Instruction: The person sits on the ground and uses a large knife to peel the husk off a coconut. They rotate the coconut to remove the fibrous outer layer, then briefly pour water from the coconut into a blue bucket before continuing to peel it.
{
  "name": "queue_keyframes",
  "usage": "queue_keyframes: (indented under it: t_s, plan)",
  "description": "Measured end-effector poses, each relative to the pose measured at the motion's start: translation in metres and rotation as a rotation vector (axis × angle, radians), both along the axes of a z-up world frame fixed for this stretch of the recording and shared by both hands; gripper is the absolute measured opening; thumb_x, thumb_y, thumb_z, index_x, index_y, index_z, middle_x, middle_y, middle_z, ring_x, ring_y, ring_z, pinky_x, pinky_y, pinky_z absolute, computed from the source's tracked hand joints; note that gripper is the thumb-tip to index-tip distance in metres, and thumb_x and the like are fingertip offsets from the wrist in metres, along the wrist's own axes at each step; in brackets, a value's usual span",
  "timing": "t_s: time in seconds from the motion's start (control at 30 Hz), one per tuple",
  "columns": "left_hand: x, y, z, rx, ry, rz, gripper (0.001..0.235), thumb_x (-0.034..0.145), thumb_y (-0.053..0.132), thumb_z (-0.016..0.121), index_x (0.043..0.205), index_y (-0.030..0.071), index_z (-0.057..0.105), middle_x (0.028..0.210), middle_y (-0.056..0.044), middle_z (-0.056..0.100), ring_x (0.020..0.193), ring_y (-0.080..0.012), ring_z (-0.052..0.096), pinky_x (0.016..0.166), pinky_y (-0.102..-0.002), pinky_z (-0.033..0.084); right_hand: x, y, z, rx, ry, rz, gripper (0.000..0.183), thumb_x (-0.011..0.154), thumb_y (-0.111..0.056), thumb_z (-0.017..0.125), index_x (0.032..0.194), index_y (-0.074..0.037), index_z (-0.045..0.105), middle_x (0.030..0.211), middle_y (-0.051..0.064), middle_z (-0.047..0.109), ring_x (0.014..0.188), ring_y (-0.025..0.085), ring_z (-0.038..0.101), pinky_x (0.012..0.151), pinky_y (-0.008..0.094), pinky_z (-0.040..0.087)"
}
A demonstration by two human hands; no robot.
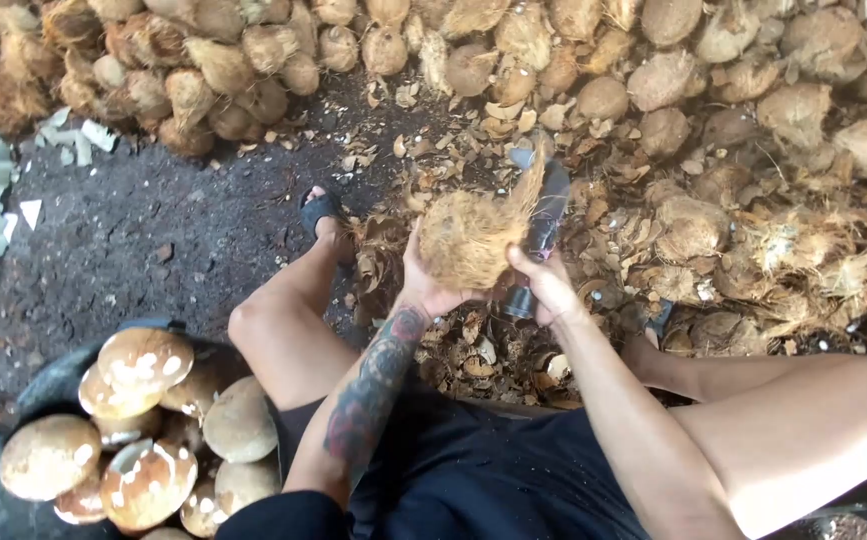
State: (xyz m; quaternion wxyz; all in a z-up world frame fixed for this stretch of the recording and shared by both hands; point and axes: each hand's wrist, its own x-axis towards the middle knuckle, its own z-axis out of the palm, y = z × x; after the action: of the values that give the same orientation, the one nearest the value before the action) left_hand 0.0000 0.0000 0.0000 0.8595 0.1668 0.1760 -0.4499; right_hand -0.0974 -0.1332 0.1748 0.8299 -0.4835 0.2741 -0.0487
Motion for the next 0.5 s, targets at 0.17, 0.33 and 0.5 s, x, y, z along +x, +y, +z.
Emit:
queue_keyframes:
  t_s: [0.17,0.33,0.5]
  plan:
    - [-0.012,0.028,0.002,0.064,0.01,0.196,0.1,0.079,0.068,0.076,0.159,0.017,0.045,0.158,-0.023,0.049,0.14,-0.0539,0.048,0.109,-0.081,0.036,-0.012,-0.049,-0.127,-0.679,0.213,0.167,0.038,0.084,-0.038,0.095,0.094,-0.012,0.068,0.074,0.006,0.071,0.068,0.021,0.071,0.068,0.036,0.056]
    - [-0.009,0.018,0.033,0.08,0.105,0.509,0.099,0.082,0.078,0.067,0.162,0.026,0.042,0.163,-0.018,0.044,0.149,-0.0531,0.038,0.115,-0.08,0.034,-0.034,-0.048,-0.044,-0.72,0.209,0.171,0.032,0.094,-0.027,0.084,0.08,-0.008,0.062,0.047,0.01,0.063,0.042,0.02,0.065,0.047,0.03,0.051]
    - [0.014,0.034,-0.001,0.387,0.002,0.538,0.091,0.082,0.065,0.079,0.155,0.022,0.049,0.158,-0.015,0.052,0.141,-0.048,0.052,0.107,-0.074,0.047,-0.045,-0.054,0.017,-0.772,-0.678,0.132,0.025,0.104,0.001,0.055,0.081,-0.005,0.062,0.057,0.012,0.064,0.043,0.023,0.068,0.045,0.031,0.058]
